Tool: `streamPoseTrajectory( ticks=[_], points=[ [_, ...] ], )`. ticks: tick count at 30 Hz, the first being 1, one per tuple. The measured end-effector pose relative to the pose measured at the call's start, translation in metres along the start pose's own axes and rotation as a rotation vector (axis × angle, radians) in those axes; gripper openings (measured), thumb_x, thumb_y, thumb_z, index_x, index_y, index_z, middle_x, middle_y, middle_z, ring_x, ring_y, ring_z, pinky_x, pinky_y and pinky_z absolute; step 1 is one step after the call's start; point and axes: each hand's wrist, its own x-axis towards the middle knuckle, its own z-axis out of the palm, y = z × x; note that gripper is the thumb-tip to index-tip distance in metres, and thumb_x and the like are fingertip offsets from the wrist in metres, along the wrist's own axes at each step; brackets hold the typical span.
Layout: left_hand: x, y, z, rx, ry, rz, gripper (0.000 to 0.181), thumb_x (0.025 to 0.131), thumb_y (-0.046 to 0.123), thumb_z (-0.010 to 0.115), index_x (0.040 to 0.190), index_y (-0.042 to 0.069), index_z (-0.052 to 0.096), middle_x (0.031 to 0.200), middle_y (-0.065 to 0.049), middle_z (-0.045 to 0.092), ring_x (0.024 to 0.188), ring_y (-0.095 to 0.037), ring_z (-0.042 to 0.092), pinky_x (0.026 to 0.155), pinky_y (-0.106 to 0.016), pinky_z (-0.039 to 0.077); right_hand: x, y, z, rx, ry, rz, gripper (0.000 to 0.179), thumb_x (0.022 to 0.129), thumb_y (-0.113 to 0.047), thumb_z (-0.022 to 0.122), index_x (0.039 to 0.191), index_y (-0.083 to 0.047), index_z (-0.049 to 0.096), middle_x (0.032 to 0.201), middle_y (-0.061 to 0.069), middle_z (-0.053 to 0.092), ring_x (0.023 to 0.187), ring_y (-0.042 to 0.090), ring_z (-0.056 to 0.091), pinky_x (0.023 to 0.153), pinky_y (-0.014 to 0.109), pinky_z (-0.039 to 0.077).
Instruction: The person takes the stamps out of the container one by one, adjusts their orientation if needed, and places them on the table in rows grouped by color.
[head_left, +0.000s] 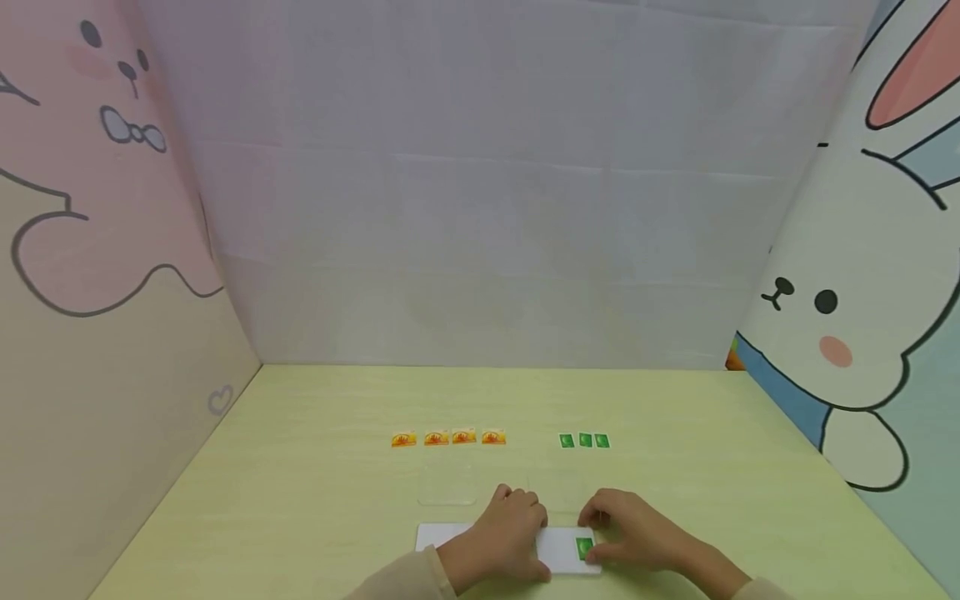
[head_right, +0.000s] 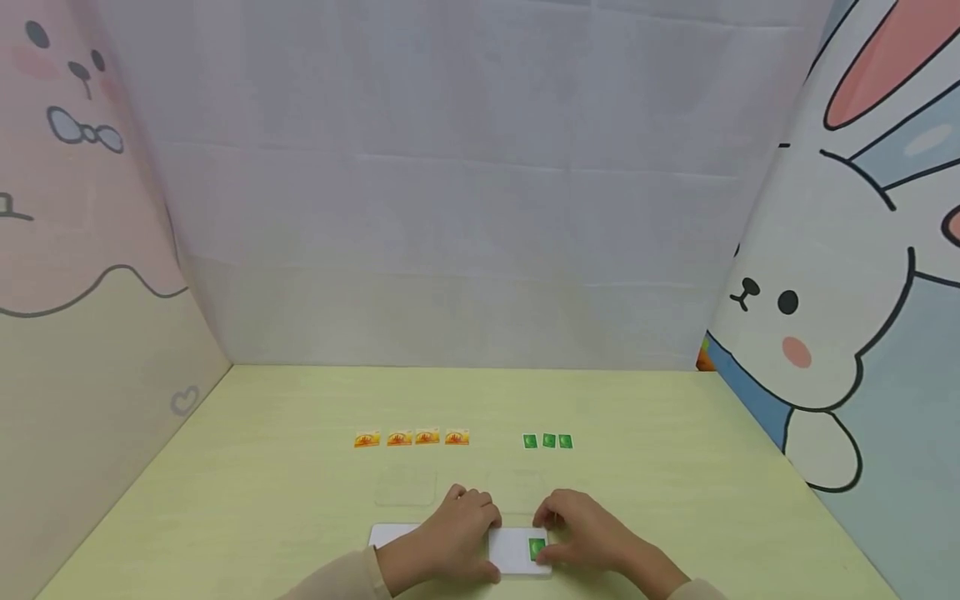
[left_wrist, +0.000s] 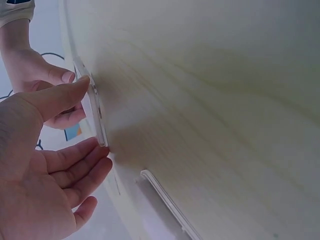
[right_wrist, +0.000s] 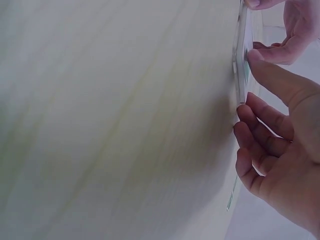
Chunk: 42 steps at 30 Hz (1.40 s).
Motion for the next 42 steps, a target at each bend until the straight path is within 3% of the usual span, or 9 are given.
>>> streamPoseTrajectory(
  ticks=[11,24,31,42],
  points=[
    [-0.0012,0.0015,-0.0008,0.004,0.004,-0.004,0.045,0.069,0.052,0.079,0.097,0.019,0.065,0.086,0.01,0.055,0.081,-0.006,0.047,0.085,-0.027,0.033,-0.001,0.0013,0.0009,0.009,0.009,-0.024,0.036,0.077,-0.042,0.076,0.099,-0.016,0.064,0.095,-0.011,0.063,0.085,-0.004,0.052,0.076,0.02,0.049],
    [-0.0024,0.0032,-0.001,0.026,0.013,-0.006,0.047,0.068,0.054,0.079,0.098,0.019,0.065,0.087,0.01,0.056,0.08,-0.006,0.046,0.083,-0.026,0.033,0.0016,0.0,0.0004,0.04,0.01,0.017,0.03,0.076,-0.036,0.078,0.095,-0.014,0.067,0.089,-0.012,0.062,0.08,-0.006,0.051,0.072,0.019,0.048],
    [-0.0036,0.0038,-0.0046,0.033,0.02,-0.007,0.048,0.068,0.053,0.079,0.098,0.019,0.066,0.086,0.01,0.056,0.08,-0.006,0.047,0.082,-0.026,0.033,0.0037,0.0007,-0.0011,0.044,0.02,-0.011,0.029,0.077,-0.035,0.078,0.093,-0.013,0.067,0.088,-0.011,0.063,0.079,-0.004,0.052,0.071,0.019,0.048],
    [0.0,0.0018,0.0012,0.025,0.004,-0.008,0.046,0.069,0.054,0.079,0.098,0.02,0.066,0.087,0.011,0.056,0.08,-0.005,0.046,0.084,-0.026,0.034,0.0037,0.0012,-0.0024,0.083,-0.012,0.01,0.028,0.077,-0.034,0.078,0.094,-0.014,0.067,0.09,-0.01,0.066,0.08,-0.004,0.053,0.072,0.02,0.048]
  ],
)
